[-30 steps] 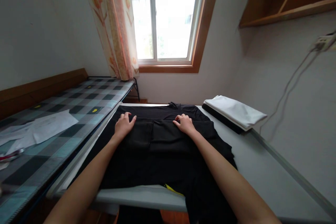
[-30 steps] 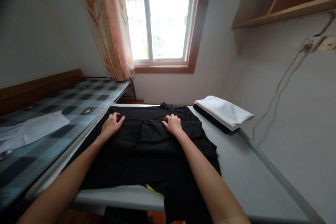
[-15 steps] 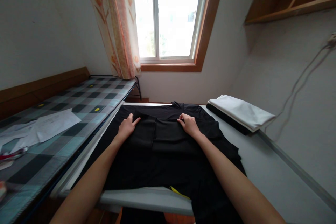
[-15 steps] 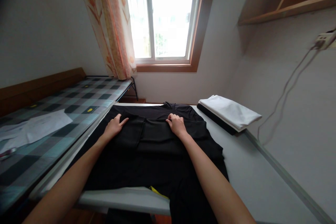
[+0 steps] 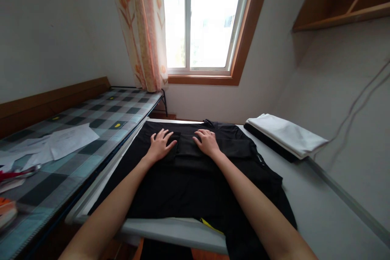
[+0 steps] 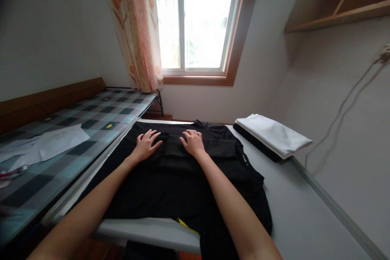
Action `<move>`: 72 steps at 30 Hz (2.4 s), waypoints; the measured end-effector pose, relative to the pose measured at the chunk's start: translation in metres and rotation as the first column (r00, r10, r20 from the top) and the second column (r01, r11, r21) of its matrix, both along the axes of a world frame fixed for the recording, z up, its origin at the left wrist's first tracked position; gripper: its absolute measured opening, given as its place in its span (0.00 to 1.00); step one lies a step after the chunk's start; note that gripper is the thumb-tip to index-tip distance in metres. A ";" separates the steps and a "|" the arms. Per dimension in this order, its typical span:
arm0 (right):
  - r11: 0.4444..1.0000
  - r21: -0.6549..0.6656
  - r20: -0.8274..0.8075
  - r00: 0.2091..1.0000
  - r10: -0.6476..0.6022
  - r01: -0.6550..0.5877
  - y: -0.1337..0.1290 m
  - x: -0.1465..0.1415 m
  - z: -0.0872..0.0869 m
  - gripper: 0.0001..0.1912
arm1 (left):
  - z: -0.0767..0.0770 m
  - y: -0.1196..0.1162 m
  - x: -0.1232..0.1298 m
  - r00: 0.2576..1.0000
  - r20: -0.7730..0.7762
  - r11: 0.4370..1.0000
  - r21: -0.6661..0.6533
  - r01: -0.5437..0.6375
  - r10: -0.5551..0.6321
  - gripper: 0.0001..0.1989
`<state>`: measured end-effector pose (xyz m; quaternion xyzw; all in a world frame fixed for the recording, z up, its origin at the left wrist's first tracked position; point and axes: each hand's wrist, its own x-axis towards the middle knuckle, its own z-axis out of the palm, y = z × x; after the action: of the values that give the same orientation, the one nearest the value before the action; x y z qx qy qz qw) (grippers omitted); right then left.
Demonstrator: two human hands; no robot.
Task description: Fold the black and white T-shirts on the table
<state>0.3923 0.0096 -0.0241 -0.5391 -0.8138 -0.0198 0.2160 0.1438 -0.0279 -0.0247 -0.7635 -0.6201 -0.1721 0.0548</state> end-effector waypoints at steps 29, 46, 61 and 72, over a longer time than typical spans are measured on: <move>0.794 -0.155 0.025 0.806 -0.591 0.587 -0.025 0.171 -0.006 0.30 | 0.016 -0.021 0.006 0.913 0.142 0.892 -0.200 0.404 -0.382 0.17; 0.881 -0.405 -0.411 0.811 -0.416 0.246 -0.016 0.188 0.008 0.16 | 0.022 -0.026 0.018 0.957 0.174 0.959 -0.124 0.254 -0.231 0.12; 0.863 -0.307 -0.075 0.894 -0.442 0.401 -0.051 0.175 -0.005 0.21 | 0.022 -0.027 0.037 0.997 -0.003 0.985 -0.157 0.069 -0.071 0.11; 0.811 -0.465 -0.273 0.815 -0.512 0.354 -0.054 0.172 0.021 0.20 | 0.011 -0.033 0.052 0.969 0.148 0.974 -0.084 0.211 -0.197 0.14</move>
<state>0.5646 -0.0448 -0.0030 -0.7384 -0.5940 0.2006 0.2484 0.1962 -0.0613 -0.0135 -0.8112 -0.5482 -0.1985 -0.0447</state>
